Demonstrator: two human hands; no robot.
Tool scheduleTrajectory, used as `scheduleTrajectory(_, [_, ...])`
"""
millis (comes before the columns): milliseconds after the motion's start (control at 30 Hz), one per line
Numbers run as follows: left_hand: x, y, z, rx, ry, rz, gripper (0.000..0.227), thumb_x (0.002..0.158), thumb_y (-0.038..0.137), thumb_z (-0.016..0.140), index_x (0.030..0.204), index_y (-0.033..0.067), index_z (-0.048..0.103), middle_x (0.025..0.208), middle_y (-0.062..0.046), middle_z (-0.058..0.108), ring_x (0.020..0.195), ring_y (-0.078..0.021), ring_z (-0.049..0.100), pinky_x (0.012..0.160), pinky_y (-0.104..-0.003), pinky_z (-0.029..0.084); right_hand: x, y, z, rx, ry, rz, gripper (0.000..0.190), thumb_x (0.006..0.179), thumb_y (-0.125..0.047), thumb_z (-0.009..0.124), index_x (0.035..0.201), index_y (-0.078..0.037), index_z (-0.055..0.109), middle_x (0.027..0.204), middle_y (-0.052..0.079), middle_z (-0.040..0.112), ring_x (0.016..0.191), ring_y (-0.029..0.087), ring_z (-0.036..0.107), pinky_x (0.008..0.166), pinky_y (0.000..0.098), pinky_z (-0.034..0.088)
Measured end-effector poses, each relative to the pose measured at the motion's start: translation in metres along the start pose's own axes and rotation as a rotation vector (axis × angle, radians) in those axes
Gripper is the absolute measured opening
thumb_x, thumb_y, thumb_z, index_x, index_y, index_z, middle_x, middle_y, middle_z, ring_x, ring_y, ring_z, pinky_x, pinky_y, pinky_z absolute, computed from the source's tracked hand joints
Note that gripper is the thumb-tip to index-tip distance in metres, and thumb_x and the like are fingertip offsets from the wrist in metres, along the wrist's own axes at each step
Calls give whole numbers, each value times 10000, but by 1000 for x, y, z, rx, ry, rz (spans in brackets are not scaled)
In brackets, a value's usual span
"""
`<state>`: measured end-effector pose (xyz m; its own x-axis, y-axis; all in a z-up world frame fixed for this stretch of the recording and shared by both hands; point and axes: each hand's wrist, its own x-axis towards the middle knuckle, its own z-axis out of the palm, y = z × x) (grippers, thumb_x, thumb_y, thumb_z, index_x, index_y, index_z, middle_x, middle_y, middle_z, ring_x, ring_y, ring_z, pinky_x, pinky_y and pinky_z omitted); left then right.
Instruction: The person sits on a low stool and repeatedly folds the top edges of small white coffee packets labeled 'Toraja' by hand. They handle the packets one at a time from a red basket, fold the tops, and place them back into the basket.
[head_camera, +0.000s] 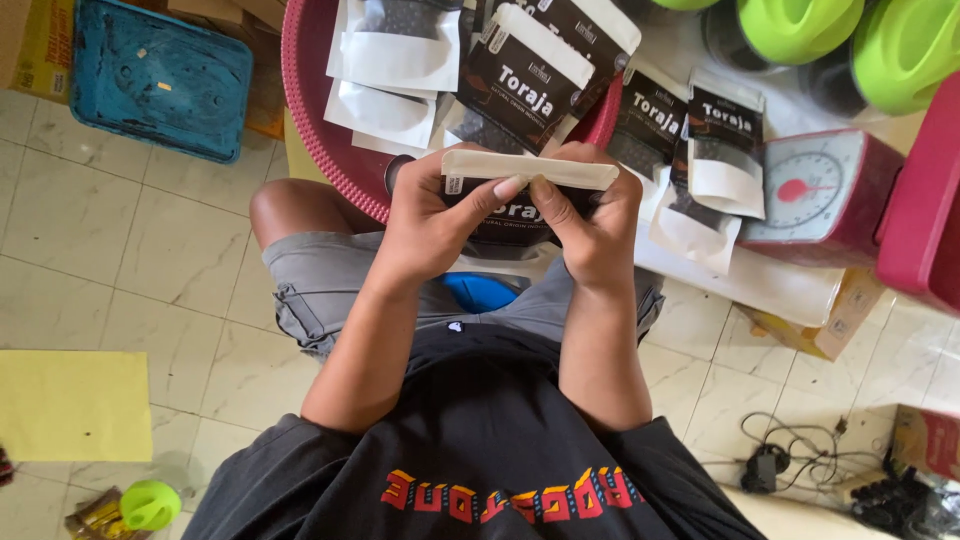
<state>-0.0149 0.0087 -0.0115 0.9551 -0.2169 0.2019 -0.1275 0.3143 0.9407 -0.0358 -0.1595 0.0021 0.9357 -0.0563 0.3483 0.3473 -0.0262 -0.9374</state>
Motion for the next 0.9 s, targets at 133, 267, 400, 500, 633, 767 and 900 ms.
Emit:
scheduleTrajectory(133, [-1,-6,-7,42,-31,7,106,948,92,794,1028,27,770,814,-133,749,786,-136,690,722,-311,593,-1,6,-2,42,9,8,215,978,-158,741,928,35,661,815,132,639,835,145,560,813,319,495])
scheduleTrajectory(267, [0,-4,-6,58,-25,22,106,928,94,815,995,27,767,834,-152,744,791,-176,697,735,-361,584,0,6,2,27,30,3,187,946,-111,765,875,35,672,761,128,616,765,149,544,767,312,497])
scheduleTrajectory(400, [2,-1,-4,66,19,58,82,934,68,797,953,-2,757,852,-172,731,792,-217,703,769,-385,571,0,12,9,85,42,22,171,936,-110,760,869,27,683,757,121,631,752,138,557,764,297,489])
scheduleTrajectory(500, [2,0,-7,60,44,90,58,954,48,770,950,-7,755,851,-179,732,785,-233,698,765,-384,564,-1,14,8,79,56,18,143,907,-69,785,874,29,686,738,117,627,766,118,543,749,298,487])
scheduleTrajectory(633, [0,-2,-12,79,64,100,69,951,52,776,945,-12,752,860,-182,732,809,-226,692,783,-393,563,-8,42,-14,110,74,6,207,878,-145,837,901,7,699,769,87,637,765,114,564,764,280,476])
scheduleTrajectory(767, [-1,-4,-5,56,15,116,51,952,42,766,925,5,747,843,-168,720,794,-253,685,807,-403,538,-12,48,-22,227,166,-72,248,874,-143,831,801,14,653,750,146,597,701,182,516,724,303,427])
scheduleTrajectory(900, [0,-1,-1,49,10,131,53,966,42,748,926,7,742,842,-164,715,805,-240,674,814,-401,530,-14,49,-22,205,205,-101,263,892,-140,827,786,17,643,755,160,593,701,182,501,722,304,416])
